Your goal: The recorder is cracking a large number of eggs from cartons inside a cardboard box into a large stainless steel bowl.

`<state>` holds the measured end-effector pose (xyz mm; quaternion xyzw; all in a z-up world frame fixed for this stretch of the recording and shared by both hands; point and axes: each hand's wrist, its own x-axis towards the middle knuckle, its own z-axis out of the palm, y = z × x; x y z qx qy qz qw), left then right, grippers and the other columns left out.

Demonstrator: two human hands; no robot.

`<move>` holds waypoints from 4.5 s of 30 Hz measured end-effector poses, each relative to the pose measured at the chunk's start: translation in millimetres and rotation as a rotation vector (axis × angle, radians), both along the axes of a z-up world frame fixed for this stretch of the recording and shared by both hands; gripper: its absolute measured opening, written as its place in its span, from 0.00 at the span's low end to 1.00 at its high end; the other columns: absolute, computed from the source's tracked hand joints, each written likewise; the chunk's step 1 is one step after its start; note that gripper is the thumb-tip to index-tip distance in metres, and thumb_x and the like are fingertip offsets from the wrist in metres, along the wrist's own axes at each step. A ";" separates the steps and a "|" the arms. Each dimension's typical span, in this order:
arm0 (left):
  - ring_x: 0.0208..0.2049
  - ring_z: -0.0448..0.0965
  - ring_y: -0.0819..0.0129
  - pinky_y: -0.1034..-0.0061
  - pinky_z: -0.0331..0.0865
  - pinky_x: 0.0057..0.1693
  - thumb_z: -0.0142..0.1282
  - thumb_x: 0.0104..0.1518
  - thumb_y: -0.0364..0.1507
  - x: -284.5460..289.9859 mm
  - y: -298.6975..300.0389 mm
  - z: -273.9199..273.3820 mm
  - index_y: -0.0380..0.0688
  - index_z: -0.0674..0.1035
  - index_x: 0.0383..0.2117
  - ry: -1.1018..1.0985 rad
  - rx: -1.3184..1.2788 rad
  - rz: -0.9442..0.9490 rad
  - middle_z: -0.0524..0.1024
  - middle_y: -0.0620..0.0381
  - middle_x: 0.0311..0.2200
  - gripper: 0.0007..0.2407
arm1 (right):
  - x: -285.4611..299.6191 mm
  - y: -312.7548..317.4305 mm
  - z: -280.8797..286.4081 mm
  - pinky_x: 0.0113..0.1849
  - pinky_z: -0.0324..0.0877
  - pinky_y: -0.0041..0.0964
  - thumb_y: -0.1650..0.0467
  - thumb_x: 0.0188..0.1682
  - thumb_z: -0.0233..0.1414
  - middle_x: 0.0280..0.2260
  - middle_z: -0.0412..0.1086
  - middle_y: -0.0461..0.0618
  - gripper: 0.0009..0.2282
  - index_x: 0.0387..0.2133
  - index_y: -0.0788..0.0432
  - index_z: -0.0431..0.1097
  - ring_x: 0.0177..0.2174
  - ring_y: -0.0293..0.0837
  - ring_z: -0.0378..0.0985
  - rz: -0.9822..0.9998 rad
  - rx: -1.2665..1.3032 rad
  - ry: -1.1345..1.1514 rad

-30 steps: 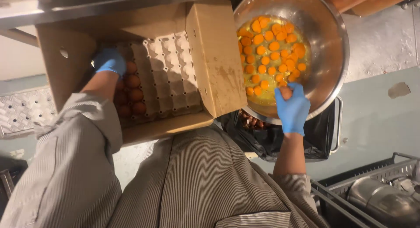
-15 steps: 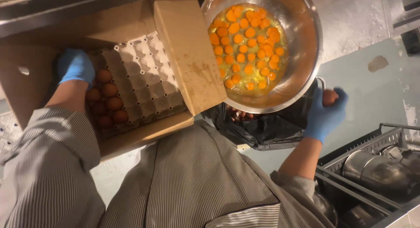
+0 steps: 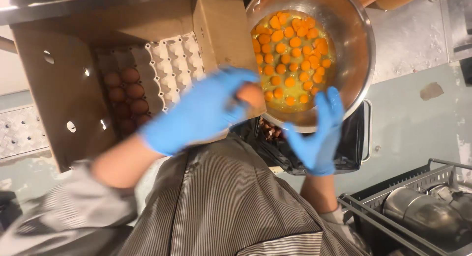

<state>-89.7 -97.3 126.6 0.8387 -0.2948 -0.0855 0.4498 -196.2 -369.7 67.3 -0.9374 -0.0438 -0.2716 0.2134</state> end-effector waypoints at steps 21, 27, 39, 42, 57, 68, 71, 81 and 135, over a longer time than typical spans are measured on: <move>0.47 0.80 0.47 0.55 0.73 0.49 0.54 0.60 0.44 134.9 146.7 -179.1 0.42 0.82 0.46 0.210 0.916 0.263 0.81 0.44 0.44 0.19 | 8.3 -102.9 -110.5 0.41 0.75 0.51 0.65 0.48 0.67 0.38 0.77 0.60 0.17 0.43 0.60 0.71 0.39 0.63 0.80 -0.357 0.022 0.289; 0.48 0.82 0.46 0.59 0.76 0.49 0.49 0.61 0.32 158.9 200.4 -381.7 0.41 0.86 0.43 0.143 1.096 0.252 0.81 0.42 0.48 0.14 | 42.5 -98.8 -111.4 0.44 0.74 0.51 0.65 0.52 0.66 0.38 0.77 0.62 0.13 0.43 0.60 0.75 0.40 0.64 0.80 -0.209 -0.066 0.201; 0.49 0.83 0.46 0.54 0.77 0.52 0.58 0.55 0.50 135.4 167.1 -170.5 0.48 0.87 0.47 0.270 1.272 0.107 0.83 0.44 0.49 0.23 | -40.9 -173.6 -89.6 0.49 0.77 0.50 0.66 0.54 0.62 0.43 0.78 0.59 0.14 0.47 0.61 0.73 0.42 0.61 0.81 -0.720 0.274 0.026; 0.41 0.84 0.48 0.56 0.76 0.47 0.56 0.56 0.52 94.7 123.9 -58.9 0.51 0.84 0.48 0.127 1.070 0.185 0.84 0.47 0.40 0.23 | -44.3 -162.7 -81.3 0.44 0.68 0.59 0.64 0.39 0.70 0.53 0.64 0.74 0.32 0.54 0.67 0.65 0.47 0.72 0.71 -0.744 -0.123 0.419; 0.38 0.82 0.52 0.59 0.74 0.42 0.56 0.58 0.47 4.3 -33.1 -17.5 0.47 0.81 0.45 -0.022 0.069 -0.290 0.83 0.51 0.36 0.19 | -1.4 -26.3 -43.9 0.46 0.75 0.44 0.64 0.43 0.69 0.46 0.74 0.57 0.24 0.52 0.55 0.71 0.45 0.55 0.80 -0.031 0.093 0.133; 0.49 0.85 0.50 0.58 0.76 0.53 0.52 0.59 0.44 126.0 157.1 -179.3 0.46 0.86 0.46 0.524 1.222 0.251 0.85 0.47 0.47 0.19 | -13.5 -125.9 -82.7 0.38 0.74 0.50 0.65 0.40 0.67 0.38 0.76 0.60 0.21 0.44 0.59 0.70 0.37 0.62 0.80 -0.385 0.086 0.318; 0.54 0.81 0.49 0.60 0.73 0.56 0.55 0.57 0.39 157.9 263.9 -398.6 0.45 0.86 0.49 0.418 1.297 0.093 0.81 0.46 0.53 0.18 | 9.9 -129.6 -81.1 0.37 0.75 0.51 0.64 0.42 0.68 0.36 0.76 0.61 0.20 0.44 0.59 0.70 0.36 0.63 0.79 -0.356 0.018 0.271; 0.59 0.76 0.50 0.50 0.75 0.54 0.53 0.60 0.34 156.3 250.0 -370.2 0.50 0.84 0.51 0.337 1.561 0.267 0.76 0.54 0.59 0.15 | 33.9 -139.3 -76.5 0.33 0.73 0.55 0.54 0.48 0.68 0.30 0.76 0.61 0.20 0.41 0.55 0.73 0.32 0.65 0.79 -0.437 -0.217 0.344; 0.43 0.86 0.47 0.57 0.77 0.50 0.55 0.60 0.44 91.1 134.2 -100.7 0.46 0.86 0.43 0.300 1.061 0.153 0.87 0.44 0.38 0.17 | -20.5 -169.6 -58.2 0.46 0.76 0.47 0.67 0.53 0.61 0.40 0.78 0.59 0.14 0.49 0.61 0.73 0.40 0.58 0.82 -0.531 0.119 0.005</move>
